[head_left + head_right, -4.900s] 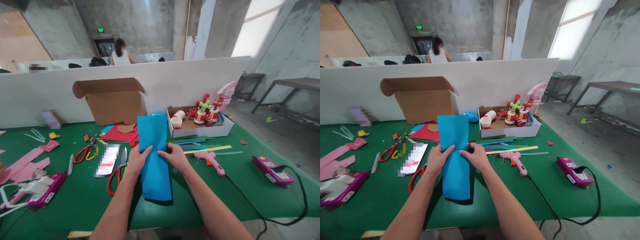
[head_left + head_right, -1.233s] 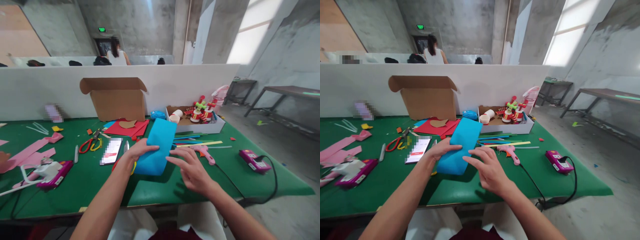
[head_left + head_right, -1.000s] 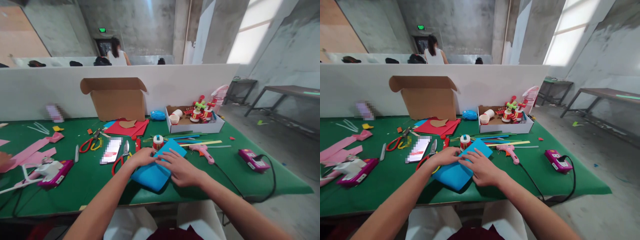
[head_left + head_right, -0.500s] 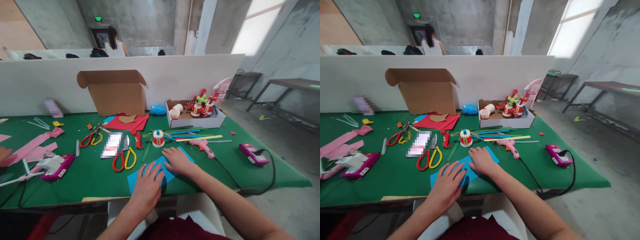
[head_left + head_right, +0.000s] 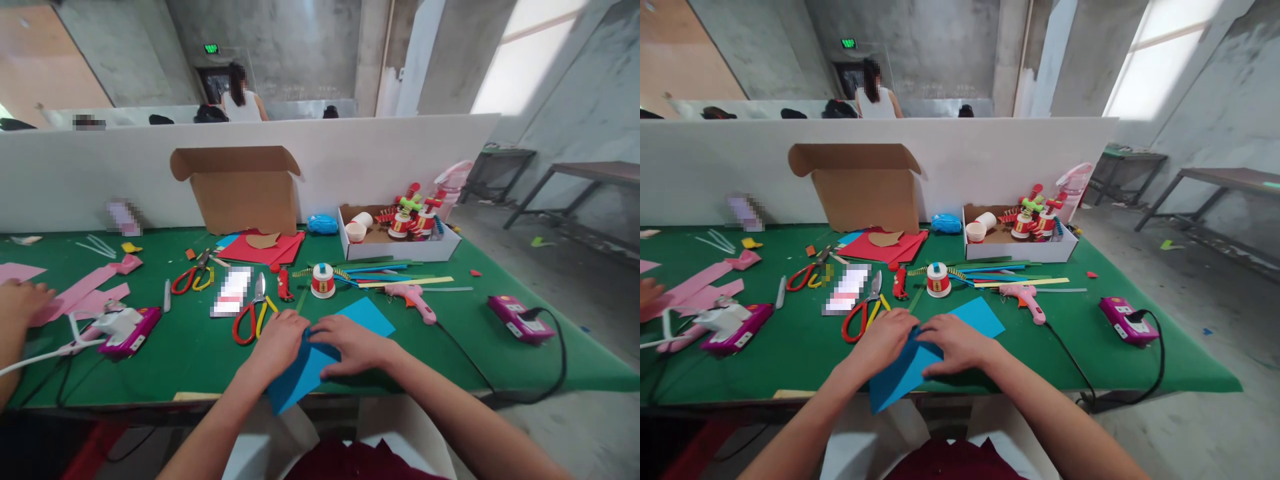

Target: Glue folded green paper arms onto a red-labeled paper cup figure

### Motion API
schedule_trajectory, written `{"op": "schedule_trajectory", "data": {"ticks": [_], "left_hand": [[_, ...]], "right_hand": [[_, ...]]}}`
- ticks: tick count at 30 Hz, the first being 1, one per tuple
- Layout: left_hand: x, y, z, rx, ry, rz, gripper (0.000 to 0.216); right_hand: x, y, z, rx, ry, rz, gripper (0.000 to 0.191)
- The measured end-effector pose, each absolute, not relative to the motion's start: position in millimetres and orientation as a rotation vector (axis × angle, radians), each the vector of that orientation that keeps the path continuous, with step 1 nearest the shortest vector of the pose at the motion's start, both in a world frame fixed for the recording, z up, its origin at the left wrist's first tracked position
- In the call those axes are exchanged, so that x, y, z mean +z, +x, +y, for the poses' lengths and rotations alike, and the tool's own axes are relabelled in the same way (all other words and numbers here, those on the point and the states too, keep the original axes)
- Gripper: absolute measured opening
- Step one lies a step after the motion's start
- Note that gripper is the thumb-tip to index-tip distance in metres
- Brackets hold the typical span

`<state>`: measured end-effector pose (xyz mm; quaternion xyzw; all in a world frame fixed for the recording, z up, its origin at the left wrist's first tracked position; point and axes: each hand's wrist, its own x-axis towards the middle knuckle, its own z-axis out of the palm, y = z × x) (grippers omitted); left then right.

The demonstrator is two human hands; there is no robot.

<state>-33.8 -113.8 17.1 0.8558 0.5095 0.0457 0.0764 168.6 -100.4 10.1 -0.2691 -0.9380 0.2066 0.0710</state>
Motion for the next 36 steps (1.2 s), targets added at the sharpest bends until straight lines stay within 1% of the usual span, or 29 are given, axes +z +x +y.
{"op": "schedule_trajectory", "data": {"ticks": [3, 6, 10, 12, 14, 15, 17, 19, 21, 24, 28, 31, 36], "left_hand": [[10.7, -34.0, -103.0, 0.112, 2.572, 1.633, 0.044], [0.2, -35.1, -109.9, 0.282, 2.601, 1.690, 0.049], [-5.0, -41.8, -128.3, 0.441, 2.675, 1.435, 0.044], [-2.1, -48.9, -128.7, 0.465, 2.660, 1.552, 0.043], [0.9, -58.5, -121.8, 0.475, 2.580, 1.829, 0.039], [1.2, -63.9, -116.8, 0.464, 2.531, 1.933, 0.036], [-1.7, -74.4, -106.9, 0.396, 2.480, 1.959, 0.034], [-9.4, -83.9, -99.4, 0.371, 2.466, 1.923, 0.040], [-19.5, -92.2, -94.1, 0.404, 2.465, 1.887, 0.053], [-32.2, -102.1, -86.5, 0.478, 2.468, 1.787, 0.061], [-38.2, -106.6, -73.7, 0.574, 2.495, 1.709, 0.061], [-37.0, -103.2, -64.2, 0.559, 2.484, 1.750, 0.058], [-29.3, -94.8, -50.3, 0.518, 2.452, 1.829, 0.060]], "right_hand": [[2.4, 169.9, -104.9, 0.664, -0.766, -2.859, 0.073], [-2.7, 171.1, -106.7, 0.614, -0.961, -2.815, 0.079], [-0.7, 169.8, -106.3, 0.532, -1.087, -2.751, 0.076], [1.9, 166.2, -104.9, 0.502, -1.090, -2.743, 0.072], [3.4, 160.6, -103.2, 0.481, -1.090, -2.731, 0.070], [3.4, 157.4, -102.3, 0.484, -1.079, -2.728, 0.070], [1.7, 151.2, -100.9, 0.519, -1.035, -2.739, 0.075], [-1.7, 146.9, -100.0, 0.569, -0.982, -2.763, 0.083], [-5.1, 145.2, -99.5, 0.610, -0.959, -2.773, 0.089], [-7.7, 145.4, -99.2, 0.641, -0.974, -2.753, 0.090], [-7.1, 145.8, -99.2, 0.661, -0.988, -2.736, 0.091], [-7.4, 145.4, -99.3, 0.668, -0.986, -2.725, 0.091], [-10.8, 144.6, -98.0, 0.665, -0.983, -2.704, 0.090]]}}
